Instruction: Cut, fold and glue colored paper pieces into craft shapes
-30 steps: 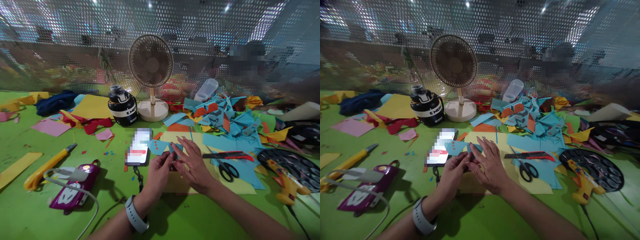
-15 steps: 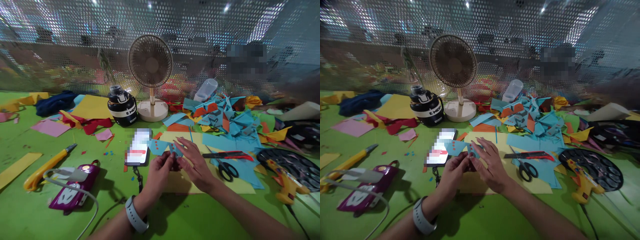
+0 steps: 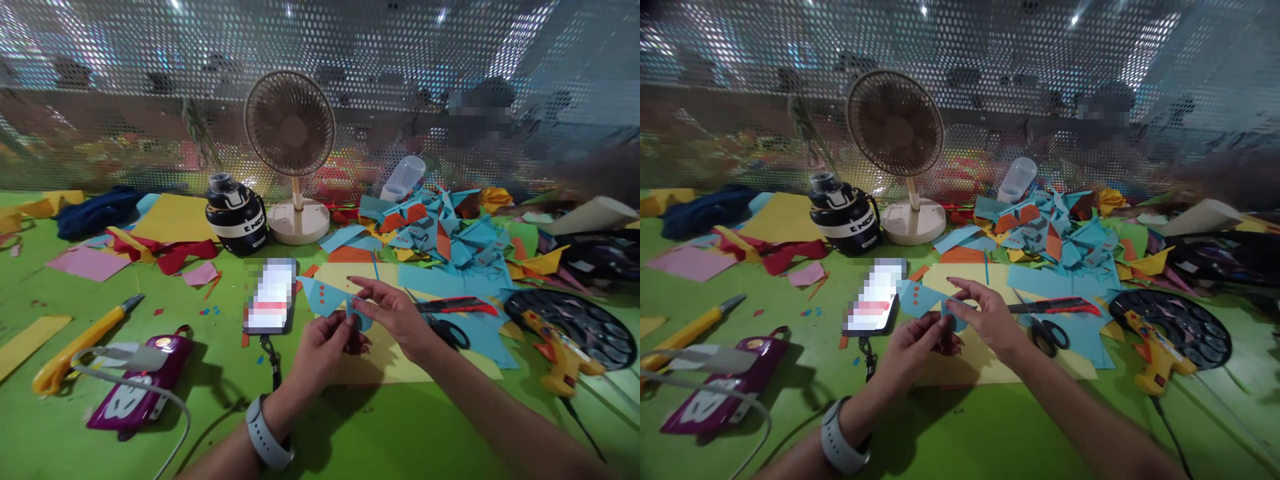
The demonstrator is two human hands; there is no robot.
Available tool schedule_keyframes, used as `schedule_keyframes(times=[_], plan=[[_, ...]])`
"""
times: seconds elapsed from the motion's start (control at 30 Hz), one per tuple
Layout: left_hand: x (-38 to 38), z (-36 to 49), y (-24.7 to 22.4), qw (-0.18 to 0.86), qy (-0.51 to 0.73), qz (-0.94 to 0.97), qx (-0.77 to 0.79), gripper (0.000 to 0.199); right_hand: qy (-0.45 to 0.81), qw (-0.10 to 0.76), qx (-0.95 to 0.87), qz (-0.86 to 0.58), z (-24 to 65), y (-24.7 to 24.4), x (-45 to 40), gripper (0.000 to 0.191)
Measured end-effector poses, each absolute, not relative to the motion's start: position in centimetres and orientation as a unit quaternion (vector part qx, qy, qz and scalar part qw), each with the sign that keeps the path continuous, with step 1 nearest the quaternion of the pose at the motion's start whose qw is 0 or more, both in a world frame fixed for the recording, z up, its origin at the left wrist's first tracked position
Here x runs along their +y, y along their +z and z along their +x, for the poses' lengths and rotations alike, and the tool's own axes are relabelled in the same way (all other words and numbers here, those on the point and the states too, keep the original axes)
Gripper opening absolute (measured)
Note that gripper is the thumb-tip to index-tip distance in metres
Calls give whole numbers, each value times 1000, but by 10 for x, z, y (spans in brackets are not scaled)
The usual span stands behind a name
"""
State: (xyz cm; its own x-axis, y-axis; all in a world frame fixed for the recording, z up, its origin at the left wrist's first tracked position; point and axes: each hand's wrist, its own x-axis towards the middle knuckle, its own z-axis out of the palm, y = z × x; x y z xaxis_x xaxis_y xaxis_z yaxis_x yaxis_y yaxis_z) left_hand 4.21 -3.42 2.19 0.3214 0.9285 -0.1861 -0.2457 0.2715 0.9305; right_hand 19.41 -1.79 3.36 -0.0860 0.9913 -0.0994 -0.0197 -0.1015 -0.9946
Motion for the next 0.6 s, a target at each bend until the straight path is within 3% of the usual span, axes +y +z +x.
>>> schedule_keyframes(times=[0.27,0.6], plan=[[-36,42,25,700,419,429,388,40,557,446,-495,-497,195,29,-17,48],[-35,44,18,703,401,440,389,43,473,431,-561,-526,198,29,-16,50]])
